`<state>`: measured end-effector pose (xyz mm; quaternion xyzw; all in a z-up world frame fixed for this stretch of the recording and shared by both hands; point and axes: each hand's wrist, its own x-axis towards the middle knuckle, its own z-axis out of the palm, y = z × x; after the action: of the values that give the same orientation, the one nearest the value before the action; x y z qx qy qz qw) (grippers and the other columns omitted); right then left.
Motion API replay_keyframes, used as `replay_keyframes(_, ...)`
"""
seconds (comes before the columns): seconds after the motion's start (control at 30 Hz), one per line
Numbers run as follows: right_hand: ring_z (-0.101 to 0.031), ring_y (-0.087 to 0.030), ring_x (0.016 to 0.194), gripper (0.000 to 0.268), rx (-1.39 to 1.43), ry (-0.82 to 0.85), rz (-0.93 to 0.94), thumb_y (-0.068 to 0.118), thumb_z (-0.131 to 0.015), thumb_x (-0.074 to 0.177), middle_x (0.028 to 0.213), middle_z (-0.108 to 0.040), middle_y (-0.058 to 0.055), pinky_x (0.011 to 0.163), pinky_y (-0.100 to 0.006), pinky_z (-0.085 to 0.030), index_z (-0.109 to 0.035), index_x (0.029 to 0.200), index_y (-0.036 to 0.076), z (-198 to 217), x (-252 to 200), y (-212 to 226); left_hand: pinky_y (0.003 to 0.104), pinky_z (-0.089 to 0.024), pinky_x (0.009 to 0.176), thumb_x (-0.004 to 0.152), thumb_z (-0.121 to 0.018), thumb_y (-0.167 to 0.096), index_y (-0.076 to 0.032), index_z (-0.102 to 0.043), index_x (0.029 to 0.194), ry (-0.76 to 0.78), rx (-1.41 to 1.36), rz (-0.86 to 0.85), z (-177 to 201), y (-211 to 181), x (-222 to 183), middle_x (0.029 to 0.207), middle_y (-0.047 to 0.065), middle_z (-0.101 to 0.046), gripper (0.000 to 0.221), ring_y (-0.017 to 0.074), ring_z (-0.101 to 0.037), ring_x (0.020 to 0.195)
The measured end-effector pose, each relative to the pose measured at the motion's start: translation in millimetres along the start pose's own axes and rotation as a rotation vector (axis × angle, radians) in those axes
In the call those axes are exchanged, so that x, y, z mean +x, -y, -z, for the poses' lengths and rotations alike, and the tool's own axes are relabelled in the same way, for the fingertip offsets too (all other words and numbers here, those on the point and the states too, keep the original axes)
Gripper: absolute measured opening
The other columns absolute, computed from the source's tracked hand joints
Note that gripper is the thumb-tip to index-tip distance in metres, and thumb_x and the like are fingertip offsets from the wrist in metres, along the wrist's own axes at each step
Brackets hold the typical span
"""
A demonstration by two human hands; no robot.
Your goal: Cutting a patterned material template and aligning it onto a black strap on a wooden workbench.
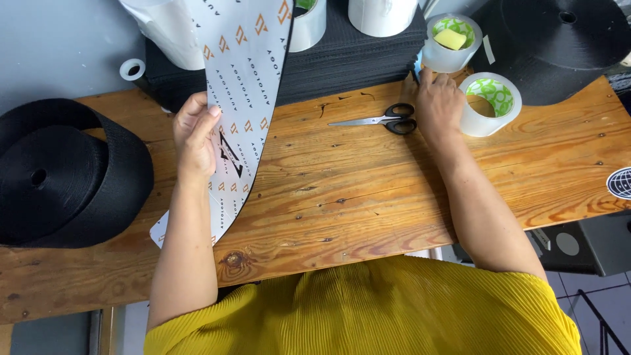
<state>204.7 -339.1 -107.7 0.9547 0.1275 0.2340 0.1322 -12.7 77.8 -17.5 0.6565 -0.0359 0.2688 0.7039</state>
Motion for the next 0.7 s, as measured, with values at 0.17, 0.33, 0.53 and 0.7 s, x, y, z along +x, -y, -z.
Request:
replay_keyframes(0.17,-0.074,-0.035,0.068,0.03,0.095,0.162,-0.007,0.018,-0.054,0.1,0.096,-0.057,-0.014,0.056,-0.048,-0.059,-0.056,0.122,-0.001,35.2,-3.2,1.4,0.032,-0.049,0.097,0.098,-0.067,-0.018,-0.013,-0.066,0.106,0.012,-0.014,-0.008,-3.0,-6.4,0.1,0.091,0.001,-0.065,0.01,0.0125,-0.061,0.09)
replay_keyframes(0.33,-0.076,-0.044,0.081,0.058,0.172,0.269,-0.046,0.058,-0.051,0.113,0.083,-0.073,-0.02,0.062,-0.062,-0.053,-0.076,0.106,0.006,41.7,-8.6,-35.8,0.032,-0.05,0.097,0.098,-0.068,-0.017,-0.013,-0.067,0.107,0.002,-0.025,-0.011,-0.9,-8.2,1.3,0.091,0.001,-0.065,0.01,0.0126,-0.061,0.09)
replay_keyframes(0.53,-0.074,-0.043,0.098,0.053,0.396,0.49,-0.018,0.057,-0.041,0.116,0.096,-0.077,-0.018,0.083,-0.054,-0.057,-0.075,0.118,0.017,127.9,-9.8,-38.6,0.032,-0.049,0.097,0.097,-0.068,-0.017,-0.013,-0.067,0.106,0.007,-0.016,0.006,-1.3,-7.4,1.7,0.09,0.001,-0.065,0.009,0.0127,-0.06,0.088)
replay_keyframes(0.7,-0.064,-0.047,0.113,0.029,0.861,0.305,0.285,0.033,-0.058,0.11,0.109,-0.07,-0.025,0.096,-0.057,-0.051,-0.066,0.123,0.008,140.7,-13.3,6.7,0.031,-0.048,0.097,0.097,-0.068,-0.018,-0.014,-0.066,0.105,-0.003,-0.001,0.015,1.7,-2.4,2.6,0.089,0.0,-0.064,0.009,0.0118,-0.059,0.088)
